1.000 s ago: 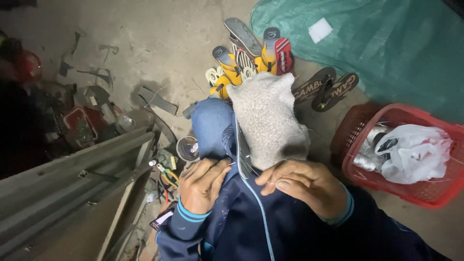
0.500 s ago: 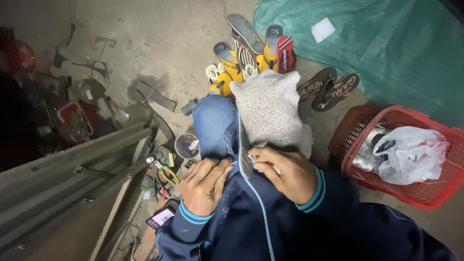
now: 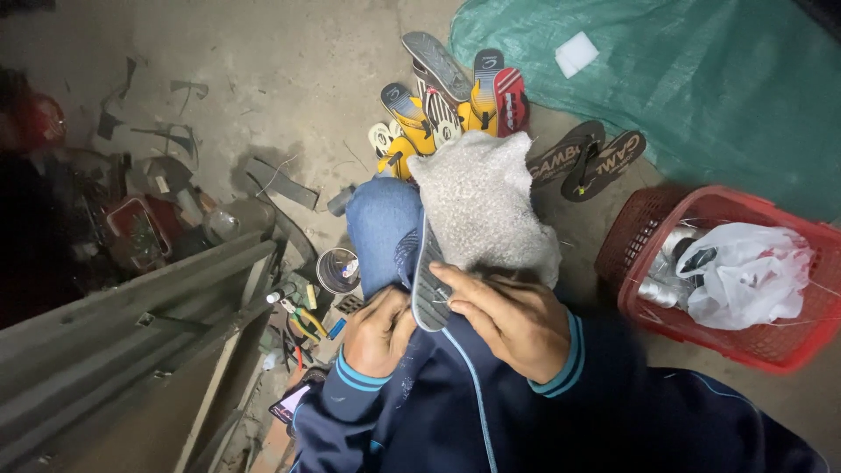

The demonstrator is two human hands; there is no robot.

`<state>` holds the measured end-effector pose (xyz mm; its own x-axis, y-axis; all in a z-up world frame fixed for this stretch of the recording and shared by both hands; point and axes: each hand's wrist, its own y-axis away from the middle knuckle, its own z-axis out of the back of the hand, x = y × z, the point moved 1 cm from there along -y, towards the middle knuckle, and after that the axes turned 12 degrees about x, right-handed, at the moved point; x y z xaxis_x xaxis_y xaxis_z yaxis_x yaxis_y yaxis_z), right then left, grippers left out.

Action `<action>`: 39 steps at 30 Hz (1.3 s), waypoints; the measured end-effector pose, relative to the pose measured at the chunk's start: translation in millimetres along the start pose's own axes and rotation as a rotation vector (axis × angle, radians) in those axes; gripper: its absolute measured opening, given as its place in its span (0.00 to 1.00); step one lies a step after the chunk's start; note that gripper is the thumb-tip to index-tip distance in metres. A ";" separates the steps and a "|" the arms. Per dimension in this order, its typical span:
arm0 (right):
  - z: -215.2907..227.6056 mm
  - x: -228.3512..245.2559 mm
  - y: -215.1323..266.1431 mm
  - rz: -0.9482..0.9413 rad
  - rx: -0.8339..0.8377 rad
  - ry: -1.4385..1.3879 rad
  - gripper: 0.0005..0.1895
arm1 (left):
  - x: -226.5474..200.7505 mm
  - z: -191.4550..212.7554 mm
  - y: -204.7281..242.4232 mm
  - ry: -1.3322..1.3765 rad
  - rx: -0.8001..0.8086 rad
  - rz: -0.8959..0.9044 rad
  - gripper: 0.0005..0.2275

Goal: Repairing a blue flip-flop by sewing the strap to the sole using a needle and thread.

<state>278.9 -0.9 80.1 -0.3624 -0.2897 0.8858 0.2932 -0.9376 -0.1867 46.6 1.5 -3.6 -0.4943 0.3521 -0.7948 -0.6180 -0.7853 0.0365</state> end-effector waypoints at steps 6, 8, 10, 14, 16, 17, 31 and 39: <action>-9.2 -8.7 3.4 0.027 -0.013 0.073 0.20 | -0.6 7.1 -1.8 -0.127 -0.107 0.022 0.21; -11.4 -9.4 1.6 0.033 -0.014 0.062 0.20 | 1.7 5.8 0.4 -0.154 -0.128 0.052 0.21; -12.4 -10.4 1.6 0.034 -0.015 0.052 0.20 | 2.0 4.1 0.0 -0.178 -0.144 0.083 0.22; -13.0 -14.1 5.0 0.020 0.052 0.068 0.24 | -7.2 6.3 -4.3 -0.248 -0.156 0.183 0.22; -11.2 -15.5 5.4 0.013 0.093 0.086 0.29 | -11.6 12.6 -3.1 -0.274 -0.151 0.249 0.23; -11.3 -14.5 3.8 0.091 0.174 0.185 0.33 | -12.1 17.7 0.1 -0.238 -0.106 0.255 0.23; -19.5 -24.2 -4.1 0.191 0.413 0.671 0.22 | 29.9 41.2 111.7 -0.343 0.019 0.724 0.26; -8.6 -42.3 55.7 -0.412 0.496 0.044 0.31 | 29.4 34.6 108.9 -0.244 -0.101 0.557 0.25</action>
<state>303.0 -42.6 28.6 -0.5655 0.0572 0.8227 0.4923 -0.7769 0.3924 -56.4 -56.0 -2.0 -0.8592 -0.0274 -0.5108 -0.1721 -0.9248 0.3392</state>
